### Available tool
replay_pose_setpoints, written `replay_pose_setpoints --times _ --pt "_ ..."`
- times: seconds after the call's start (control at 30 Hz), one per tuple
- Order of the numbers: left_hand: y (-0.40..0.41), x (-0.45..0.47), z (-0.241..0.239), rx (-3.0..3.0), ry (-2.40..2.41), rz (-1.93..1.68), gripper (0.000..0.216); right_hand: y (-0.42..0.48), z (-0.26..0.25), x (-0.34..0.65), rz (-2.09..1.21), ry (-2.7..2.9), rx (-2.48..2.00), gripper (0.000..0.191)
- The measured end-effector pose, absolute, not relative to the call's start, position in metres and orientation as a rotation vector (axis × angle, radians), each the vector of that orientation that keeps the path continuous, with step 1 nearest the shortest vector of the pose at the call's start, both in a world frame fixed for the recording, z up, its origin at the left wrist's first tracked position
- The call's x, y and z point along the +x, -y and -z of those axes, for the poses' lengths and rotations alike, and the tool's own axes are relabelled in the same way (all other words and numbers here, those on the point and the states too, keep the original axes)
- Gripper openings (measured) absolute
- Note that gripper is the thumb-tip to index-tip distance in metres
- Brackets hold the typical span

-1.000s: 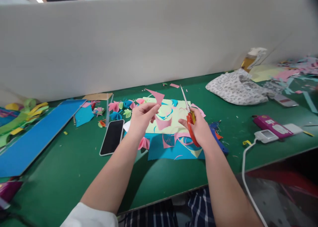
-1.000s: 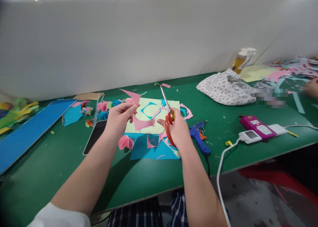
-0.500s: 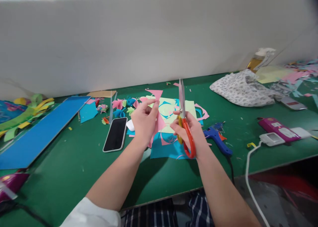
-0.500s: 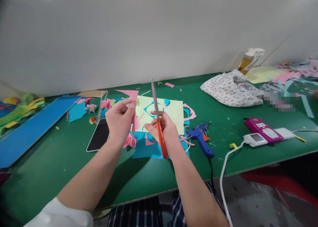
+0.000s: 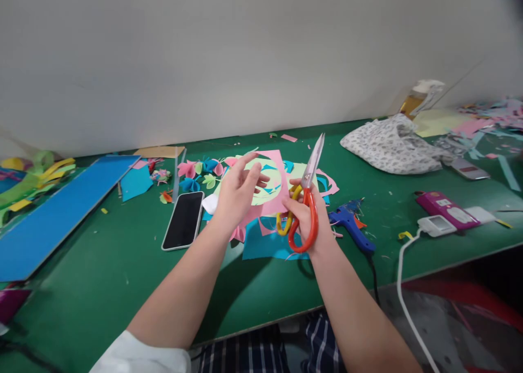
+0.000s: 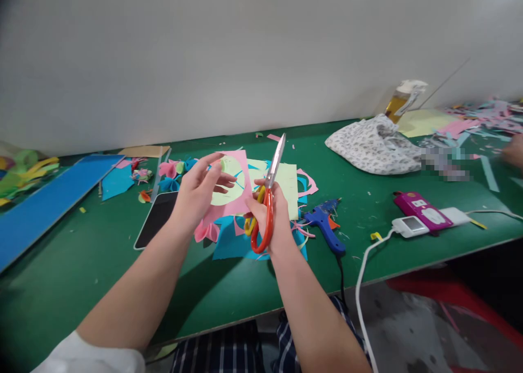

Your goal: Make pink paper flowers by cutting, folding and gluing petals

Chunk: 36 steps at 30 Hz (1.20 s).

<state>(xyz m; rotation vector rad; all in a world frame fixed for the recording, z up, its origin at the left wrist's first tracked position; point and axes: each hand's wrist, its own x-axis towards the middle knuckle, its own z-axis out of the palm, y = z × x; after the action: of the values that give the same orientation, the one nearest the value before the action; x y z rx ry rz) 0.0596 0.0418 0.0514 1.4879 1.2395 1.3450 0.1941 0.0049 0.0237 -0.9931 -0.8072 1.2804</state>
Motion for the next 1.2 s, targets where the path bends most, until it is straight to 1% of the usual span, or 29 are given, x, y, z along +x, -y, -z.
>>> replay_pose_setpoints --times 0.13,0.2,0.27,0.3,0.37,0.43,0.5,0.6,0.73,0.87,1.0,1.1,1.2 --pt "-0.041 0.052 -0.059 1.759 -1.304 -1.208 0.027 -0.01 -0.021 0.2 -1.225 0.769 -1.024 0.034" --pt "-0.037 0.052 -0.063 1.861 -1.382 -1.258 0.023 -0.012 -0.02 0.202 -1.188 0.761 -1.036 0.035" --pt "-0.03 0.052 -0.067 1.898 -1.462 -1.347 0.025 -0.013 -0.018 0.204 -1.167 0.749 -1.024 0.035" --pt "-0.026 0.053 -0.069 1.906 -1.47 -1.294 0.031 -0.014 -0.017 0.205 -1.156 0.741 -1.011 0.035" --pt "-0.021 0.055 -0.069 1.89 -1.35 -0.919 0.041 -0.015 -0.014 0.206 -1.118 0.722 -0.974 0.033" --pt "-0.019 0.058 -0.067 1.822 -1.202 -0.572 0.043 -0.016 -0.012 0.208 -1.071 0.701 -0.948 0.032" --pt "-0.023 0.062 -0.062 1.763 -1.178 -0.513 0.041 -0.016 -0.01 0.208 -1.045 0.675 -0.942 0.034" --pt "-0.032 0.068 -0.054 1.711 -1.222 -0.694 0.035 -0.017 -0.01 0.208 -1.063 0.644 -0.935 0.035" --pt "-0.037 0.075 -0.044 1.488 -1.175 -0.973 0.026 -0.017 -0.009 0.202 -1.105 0.676 -0.938 0.036" --pt "-0.038 0.08 -0.038 1.391 -1.159 -1.104 0.025 -0.014 -0.012 0.195 -1.136 0.761 -0.98 0.038" --pt "-0.043 0.067 -0.046 1.375 -1.232 -1.335 0.025 -0.009 -0.015 0.194 -1.149 0.946 -0.964 0.036" --pt "-0.048 0.047 -0.059 1.463 -1.365 -1.423 0.025 -0.005 -0.016 0.196 -1.15 1.214 -1.0 0.045" --pt "-0.047 0.029 -0.072 1.455 -1.423 -1.495 0.024 0.001 -0.017 0.198 -1.121 1.465 -1.168 0.059"
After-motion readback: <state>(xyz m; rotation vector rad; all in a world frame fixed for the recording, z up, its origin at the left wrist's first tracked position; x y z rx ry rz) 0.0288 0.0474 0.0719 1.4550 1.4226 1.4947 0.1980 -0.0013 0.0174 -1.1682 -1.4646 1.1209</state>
